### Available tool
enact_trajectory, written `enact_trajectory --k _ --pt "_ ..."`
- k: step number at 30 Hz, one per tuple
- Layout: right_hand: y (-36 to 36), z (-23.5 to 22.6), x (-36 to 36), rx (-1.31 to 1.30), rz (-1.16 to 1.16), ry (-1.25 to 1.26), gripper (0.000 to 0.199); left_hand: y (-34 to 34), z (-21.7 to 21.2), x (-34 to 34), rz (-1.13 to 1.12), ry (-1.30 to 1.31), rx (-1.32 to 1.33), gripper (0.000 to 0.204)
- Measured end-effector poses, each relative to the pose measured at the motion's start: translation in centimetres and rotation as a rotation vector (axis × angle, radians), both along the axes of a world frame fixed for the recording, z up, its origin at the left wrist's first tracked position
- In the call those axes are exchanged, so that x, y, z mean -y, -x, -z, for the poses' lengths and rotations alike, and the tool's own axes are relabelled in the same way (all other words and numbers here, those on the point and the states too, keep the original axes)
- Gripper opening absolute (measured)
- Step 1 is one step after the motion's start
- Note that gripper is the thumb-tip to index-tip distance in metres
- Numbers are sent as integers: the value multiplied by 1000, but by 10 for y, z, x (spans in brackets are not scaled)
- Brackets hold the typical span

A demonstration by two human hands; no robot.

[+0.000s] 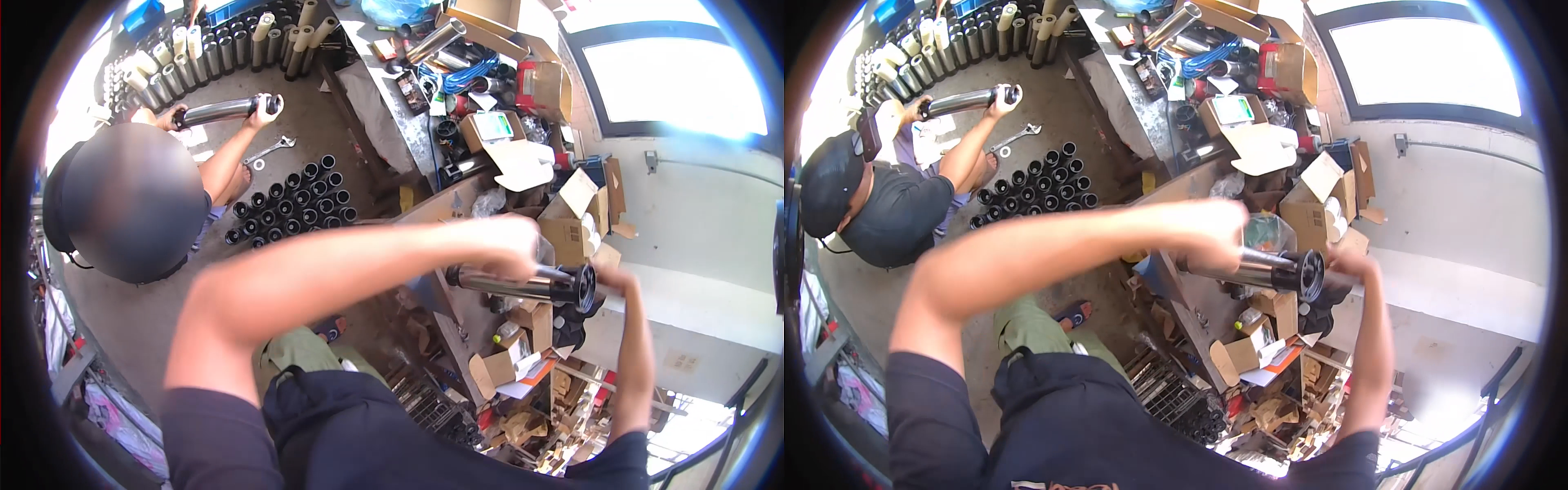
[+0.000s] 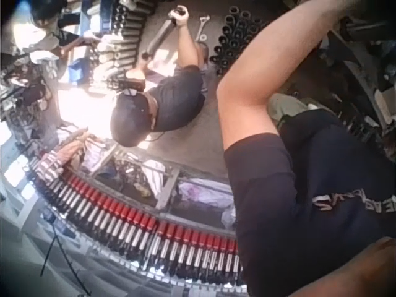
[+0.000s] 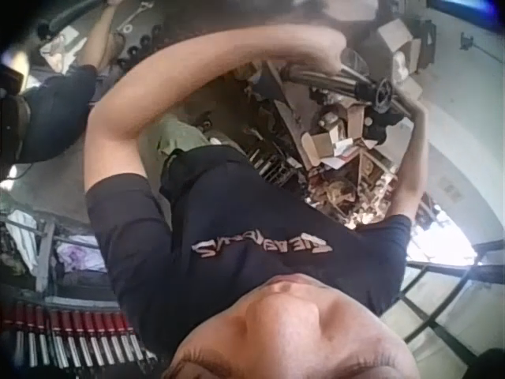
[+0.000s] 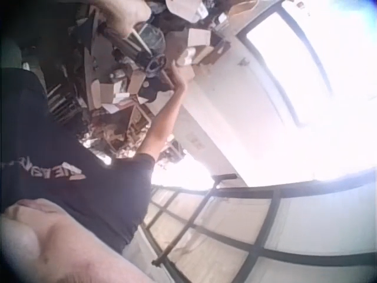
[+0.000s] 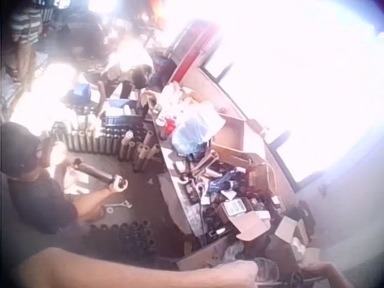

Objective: The person assembles metal cylinders by inserting a rod through the base, tightening a cap onto the cylinder body, and placing the finished components into a wire crate.

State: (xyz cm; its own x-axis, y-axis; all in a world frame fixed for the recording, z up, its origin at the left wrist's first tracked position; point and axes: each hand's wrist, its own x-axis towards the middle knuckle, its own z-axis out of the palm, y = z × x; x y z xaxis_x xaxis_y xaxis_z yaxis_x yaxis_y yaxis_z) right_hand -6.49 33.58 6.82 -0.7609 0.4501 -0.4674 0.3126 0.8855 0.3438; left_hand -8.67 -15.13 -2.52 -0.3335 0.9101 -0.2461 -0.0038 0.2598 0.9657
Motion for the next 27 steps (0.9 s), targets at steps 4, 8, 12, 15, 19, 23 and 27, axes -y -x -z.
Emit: enact_trajectory --k 4,8,12,15,19,23,27 --pt "-153 -45 68 -216 226 564 43 4 -34 -14 23 21 -736 22" --pt "-201 -69 80 -301 50 367 41 -2 -24 -35 -88 -101 -1153 27" --pt "-228 -69 95 157 574 707 69 33 -32 -68 -108 -333 -1642 10" --pt "-271 -6 201 249 892 1350 63 131 -49 -124 -39 -682 -1742 22" --pt "-261 70 377 -419 1222 1997 32 118 -70 -256 226 -973 -1723 51" --pt "-78 142 523 -1554 1170 1862 28 16 -111 -301 484 -1089 -1685 66" --pt "-9 142 510 -1519 1075 1629 44 26 -116 -260 28 -699 -1526 64"
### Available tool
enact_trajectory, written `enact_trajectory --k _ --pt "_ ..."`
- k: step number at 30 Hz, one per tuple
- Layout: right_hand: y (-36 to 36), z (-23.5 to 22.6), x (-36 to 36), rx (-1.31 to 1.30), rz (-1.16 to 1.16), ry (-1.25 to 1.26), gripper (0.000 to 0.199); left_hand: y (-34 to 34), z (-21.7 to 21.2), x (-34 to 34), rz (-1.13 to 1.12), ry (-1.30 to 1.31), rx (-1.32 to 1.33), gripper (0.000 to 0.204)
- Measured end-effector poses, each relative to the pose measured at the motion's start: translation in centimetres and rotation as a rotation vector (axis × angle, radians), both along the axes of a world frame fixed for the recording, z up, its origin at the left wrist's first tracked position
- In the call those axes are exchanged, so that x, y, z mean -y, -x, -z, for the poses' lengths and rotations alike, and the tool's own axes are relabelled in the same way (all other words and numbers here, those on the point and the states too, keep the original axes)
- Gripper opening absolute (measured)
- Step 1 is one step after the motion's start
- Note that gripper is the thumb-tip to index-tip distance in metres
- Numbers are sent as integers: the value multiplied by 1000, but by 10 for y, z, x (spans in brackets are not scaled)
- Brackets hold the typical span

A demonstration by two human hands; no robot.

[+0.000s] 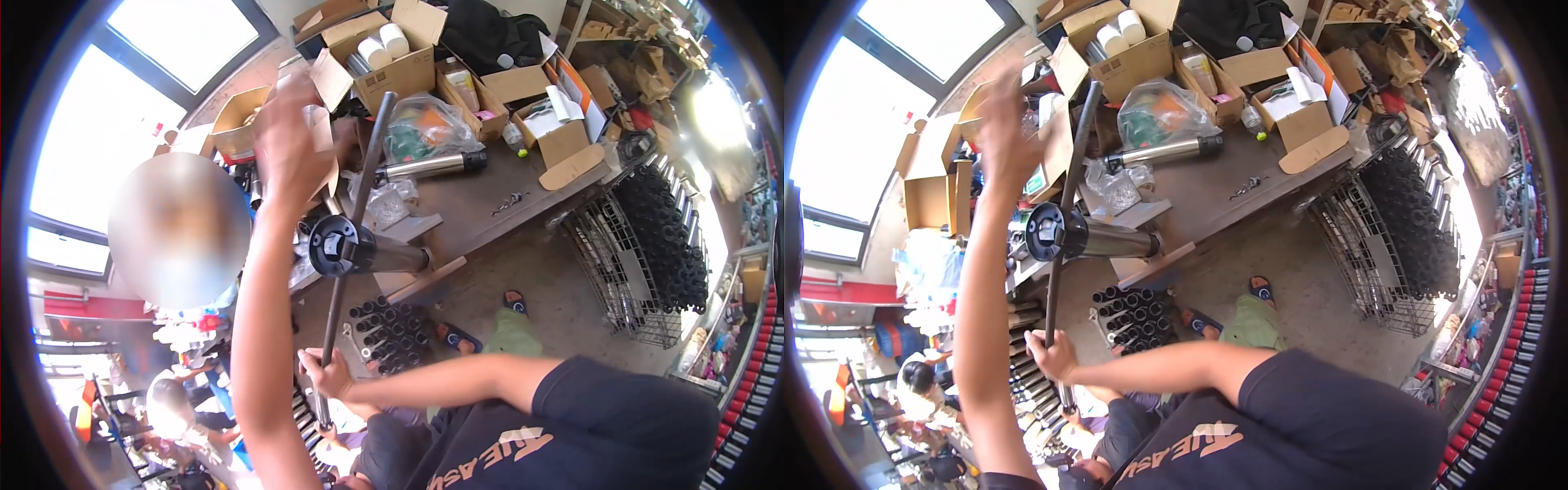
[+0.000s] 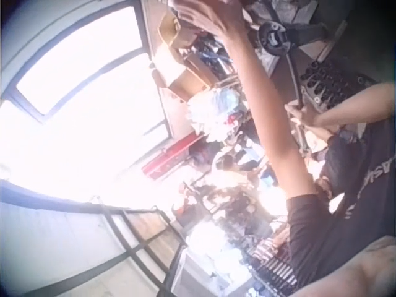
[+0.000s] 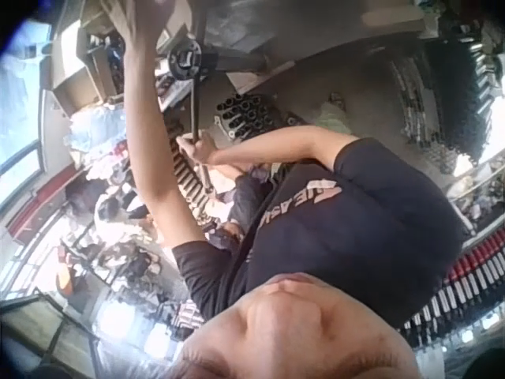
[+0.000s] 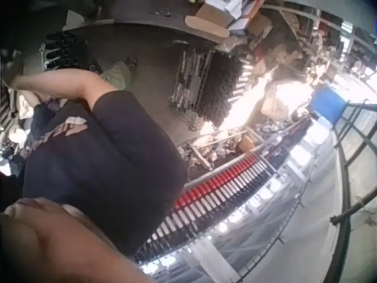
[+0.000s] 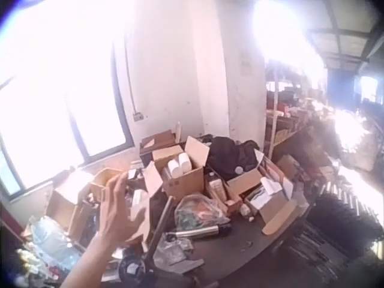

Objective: The person assembles metal cylinders by inserting a rod through the base, tightening a cap onto the cylinder body, and placing the finished components into a wire crate.

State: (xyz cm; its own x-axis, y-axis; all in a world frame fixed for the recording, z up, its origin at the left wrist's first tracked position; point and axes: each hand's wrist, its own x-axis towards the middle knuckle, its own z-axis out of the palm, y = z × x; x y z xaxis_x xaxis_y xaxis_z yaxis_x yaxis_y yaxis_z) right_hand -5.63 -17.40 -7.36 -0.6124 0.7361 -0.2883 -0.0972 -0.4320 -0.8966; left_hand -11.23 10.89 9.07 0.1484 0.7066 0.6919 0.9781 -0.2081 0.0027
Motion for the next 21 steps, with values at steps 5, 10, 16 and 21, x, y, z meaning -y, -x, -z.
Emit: enact_trajectory --k 5,10,16,21 --pt "-92 -14 -103 26 47 -528 40 91 93 239 -630 717 1164 52" --pt "-149 -97 -317 129 545 -1667 50 -38 116 373 -579 574 1665 29" --pt "-127 -113 -494 806 -250 -2105 20 -95 63 244 -1001 627 569 35" --pt "-172 4 -551 605 -204 -2009 26 -89 43 223 -1050 113 117 12"
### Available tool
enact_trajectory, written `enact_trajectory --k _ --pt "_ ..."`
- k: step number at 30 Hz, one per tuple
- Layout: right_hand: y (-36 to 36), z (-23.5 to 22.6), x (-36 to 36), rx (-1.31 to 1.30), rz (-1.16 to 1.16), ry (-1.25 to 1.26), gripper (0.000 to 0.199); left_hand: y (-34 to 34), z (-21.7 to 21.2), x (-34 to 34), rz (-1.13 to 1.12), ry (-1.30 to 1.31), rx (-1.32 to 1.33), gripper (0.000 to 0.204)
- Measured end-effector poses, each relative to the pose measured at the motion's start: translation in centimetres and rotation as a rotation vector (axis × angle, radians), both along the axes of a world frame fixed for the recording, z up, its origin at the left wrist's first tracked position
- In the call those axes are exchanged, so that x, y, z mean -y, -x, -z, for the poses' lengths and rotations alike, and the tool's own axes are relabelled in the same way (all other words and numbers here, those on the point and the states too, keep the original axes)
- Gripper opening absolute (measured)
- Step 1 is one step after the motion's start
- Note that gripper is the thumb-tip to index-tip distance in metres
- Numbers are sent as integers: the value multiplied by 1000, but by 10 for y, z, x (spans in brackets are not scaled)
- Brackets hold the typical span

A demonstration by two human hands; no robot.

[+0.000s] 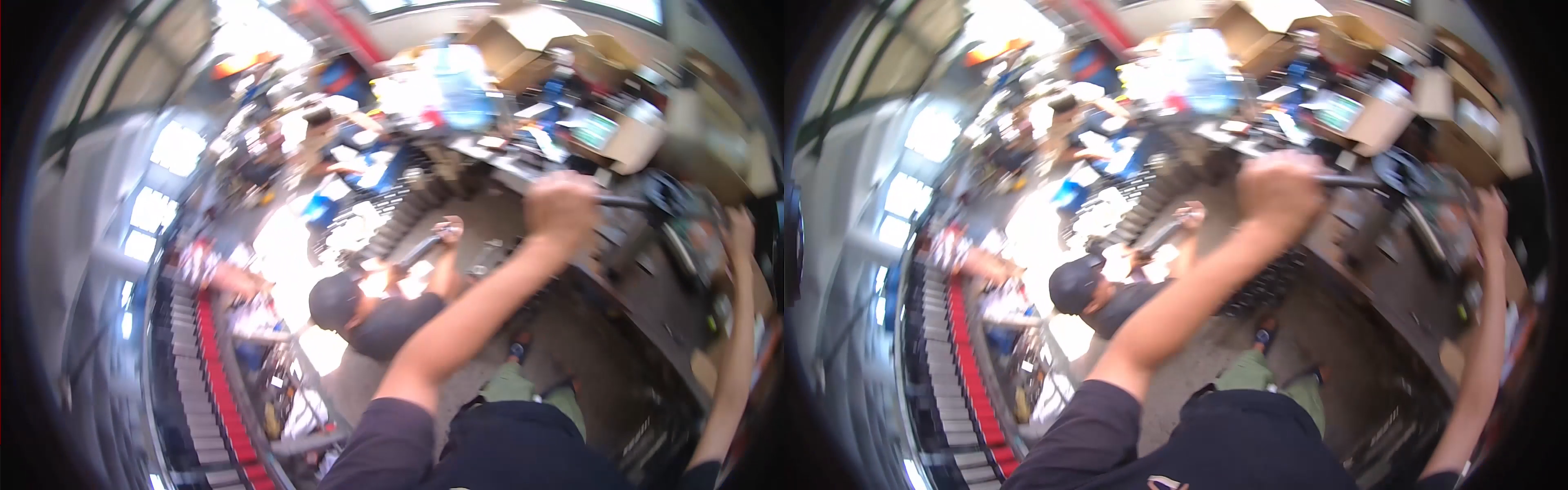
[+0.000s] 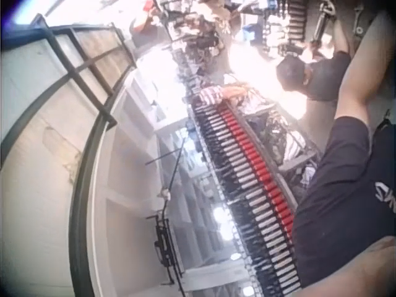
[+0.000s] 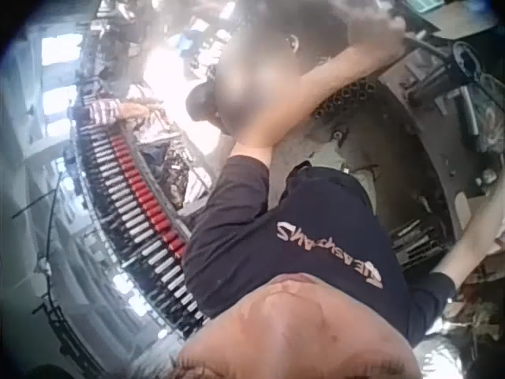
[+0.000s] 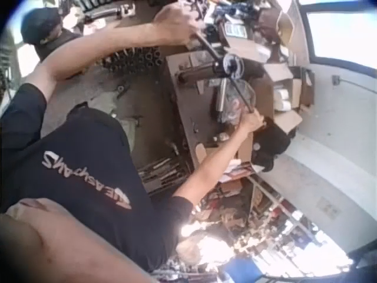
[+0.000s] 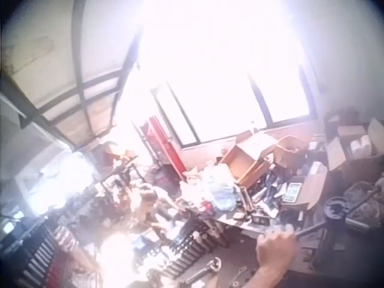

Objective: The person assembles metal cylinders by inserting a rod through the base, tightening a cap onto the cylinder body, and placing the finished components into a wire crate.

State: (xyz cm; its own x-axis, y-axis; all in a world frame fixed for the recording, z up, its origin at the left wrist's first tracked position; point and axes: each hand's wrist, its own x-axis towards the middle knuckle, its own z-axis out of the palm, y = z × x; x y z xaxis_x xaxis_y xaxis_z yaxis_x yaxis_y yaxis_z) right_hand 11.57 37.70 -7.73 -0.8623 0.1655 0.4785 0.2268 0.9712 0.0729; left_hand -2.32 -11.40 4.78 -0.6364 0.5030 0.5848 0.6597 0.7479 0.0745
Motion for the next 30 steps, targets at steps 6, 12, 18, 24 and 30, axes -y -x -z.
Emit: enact_trajectory --k 6,12,18,24,30 --pt "-21 -11 46 -48 99 179 24 28 -19 24 90 391 502 16" --pt "31 50 19 -162 232 160 40 53 1 30 85 250 340 14" --pt "16 -36 119 -59 360 65 21 60 9 5 141 265 122 17" --pt "-39 -51 254 -332 572 12 21 160 9 -4 370 165 -276 44" --pt "-67 -54 255 -185 786 31 23 158 37 -32 480 -235 -494 27"
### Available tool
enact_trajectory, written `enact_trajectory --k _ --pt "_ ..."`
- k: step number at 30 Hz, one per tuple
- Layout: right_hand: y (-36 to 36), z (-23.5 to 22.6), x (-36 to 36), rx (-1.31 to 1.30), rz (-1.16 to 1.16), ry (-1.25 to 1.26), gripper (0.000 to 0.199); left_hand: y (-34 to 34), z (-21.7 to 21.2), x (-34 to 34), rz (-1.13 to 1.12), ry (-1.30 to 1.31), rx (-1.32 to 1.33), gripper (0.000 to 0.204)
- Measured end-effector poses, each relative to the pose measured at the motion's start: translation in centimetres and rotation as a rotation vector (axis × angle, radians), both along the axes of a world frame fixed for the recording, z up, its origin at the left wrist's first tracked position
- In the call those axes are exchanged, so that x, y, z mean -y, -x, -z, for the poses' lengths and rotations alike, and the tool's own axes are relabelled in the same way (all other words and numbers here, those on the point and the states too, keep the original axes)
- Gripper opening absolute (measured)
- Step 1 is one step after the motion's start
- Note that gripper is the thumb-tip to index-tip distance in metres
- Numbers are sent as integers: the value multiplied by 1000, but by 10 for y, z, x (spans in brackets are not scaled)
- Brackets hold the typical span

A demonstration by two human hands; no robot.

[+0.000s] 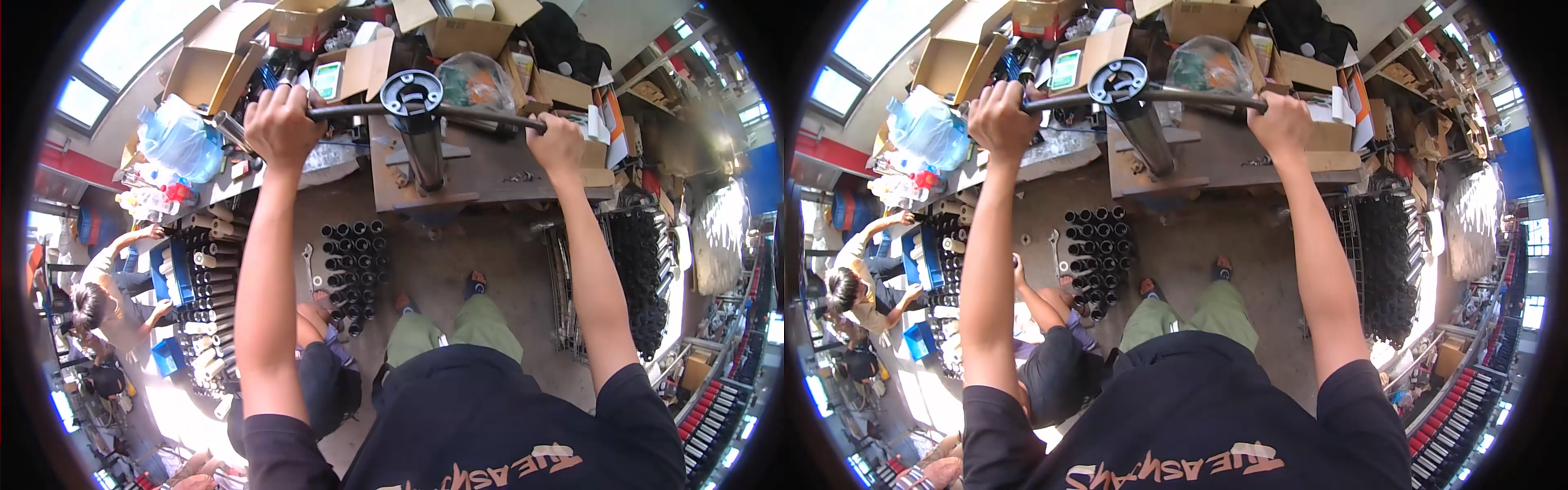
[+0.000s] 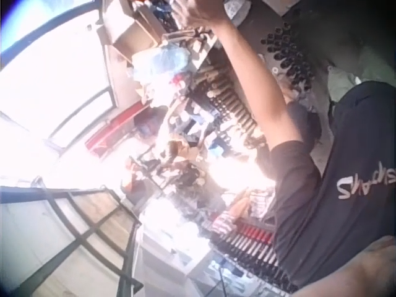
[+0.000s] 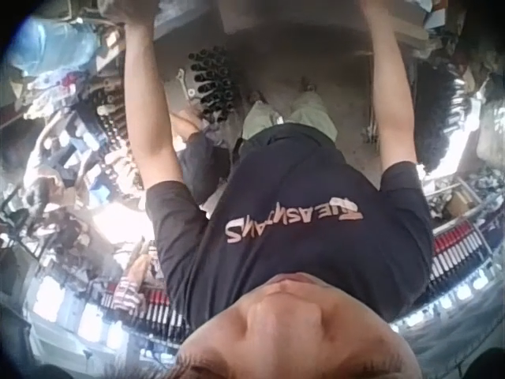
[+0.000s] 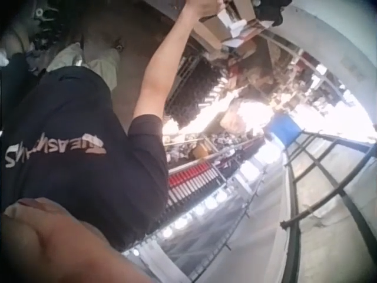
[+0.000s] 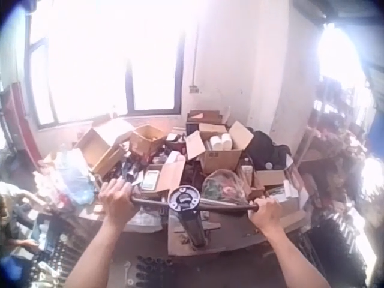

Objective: The person assembles metal cylinders by inserting a rod through the base, tightening a cap onto the cylinder body, and placing the finished components into a wire crate.

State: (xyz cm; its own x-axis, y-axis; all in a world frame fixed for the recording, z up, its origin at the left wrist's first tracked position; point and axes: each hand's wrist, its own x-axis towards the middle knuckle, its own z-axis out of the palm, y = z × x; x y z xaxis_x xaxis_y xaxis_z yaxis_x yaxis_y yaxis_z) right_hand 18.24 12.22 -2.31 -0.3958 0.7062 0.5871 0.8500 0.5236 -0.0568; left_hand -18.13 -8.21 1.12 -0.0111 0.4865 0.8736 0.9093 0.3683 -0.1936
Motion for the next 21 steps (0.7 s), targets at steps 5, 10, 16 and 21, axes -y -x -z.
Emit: enact_trajectory --k 5,10,16,21 --pt "15 -14 10 -42 -8 48 15 10 2 7 65 -31 -19 21" --pt "5 -13 13 -55 15 18 19 12 9 -3 116 -55 -45 17" --pt "-22 -18 103 -57 78 84 21 35 -1 -53 296 17 -47 24" --pt "-39 -12 91 -171 5 264 22 15 9 -44 137 69 66 44"
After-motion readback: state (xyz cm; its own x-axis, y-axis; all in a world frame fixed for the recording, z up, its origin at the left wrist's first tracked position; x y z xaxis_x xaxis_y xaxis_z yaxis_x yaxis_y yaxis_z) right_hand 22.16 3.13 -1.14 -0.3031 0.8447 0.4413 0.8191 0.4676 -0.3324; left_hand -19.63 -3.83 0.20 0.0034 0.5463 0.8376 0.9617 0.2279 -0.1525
